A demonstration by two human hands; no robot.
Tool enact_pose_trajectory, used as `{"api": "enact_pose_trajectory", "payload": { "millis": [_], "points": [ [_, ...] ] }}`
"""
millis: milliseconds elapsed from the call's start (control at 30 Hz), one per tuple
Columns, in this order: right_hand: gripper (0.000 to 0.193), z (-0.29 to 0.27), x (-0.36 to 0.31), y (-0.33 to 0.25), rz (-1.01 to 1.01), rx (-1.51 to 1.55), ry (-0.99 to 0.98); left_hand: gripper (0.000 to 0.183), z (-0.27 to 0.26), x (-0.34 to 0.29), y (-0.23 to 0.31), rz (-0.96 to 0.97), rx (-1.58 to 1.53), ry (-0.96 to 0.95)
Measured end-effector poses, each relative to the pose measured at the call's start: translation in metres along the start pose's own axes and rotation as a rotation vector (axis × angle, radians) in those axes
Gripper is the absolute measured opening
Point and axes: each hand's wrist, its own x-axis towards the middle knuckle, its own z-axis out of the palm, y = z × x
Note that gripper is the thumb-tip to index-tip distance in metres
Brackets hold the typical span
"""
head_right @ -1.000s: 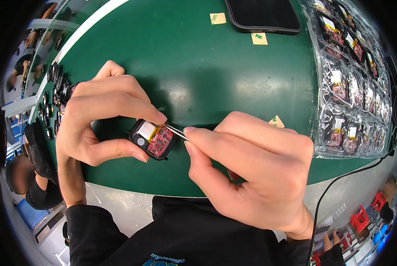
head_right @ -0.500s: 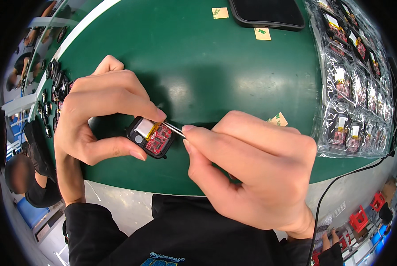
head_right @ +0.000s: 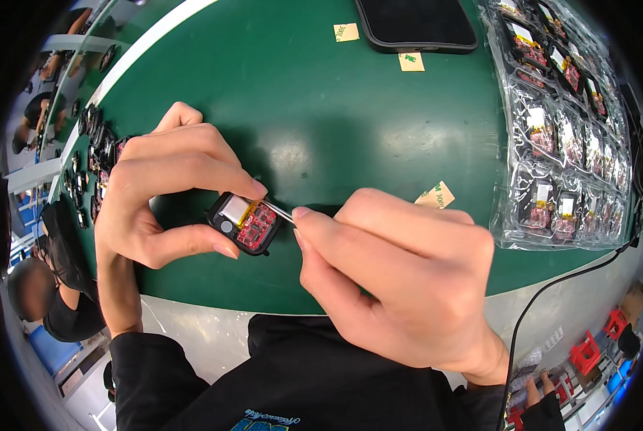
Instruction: Assembling internal components of smartwatches using tweezers at a factory workstation.
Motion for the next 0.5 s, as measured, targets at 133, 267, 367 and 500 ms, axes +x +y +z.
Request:
{"api": "enact_pose_trajectory", "payload": {
  "millis": [133, 267, 367, 500],
  "points": [
    [0.028, 0.002, -0.002, 0.003, -0.104, -0.049, 0.004, 0.053, -0.003, 0.000, 0.001, 0.002, -0.001, -0.008],
    [0.026, 0.003, 0.001, 0.003, -0.134, 0.000, 0.037, 0.054, -0.004, 0.000, 0.000, 0.008, -0.003, -0.009],
    [0.026, -0.007, 0.002, -0.003, -0.059, -0.020, 0.027, 0.053, -0.006, 0.003, 0.001, -0.005, -0.014, 0.001],
    [0.022, -0.015, -0.003, -0.008, -0.061, 0.173, 0.062, 0.057, -0.003, 0.008, 0.007, 0.023, 0.065, 0.047]
  ]
}}
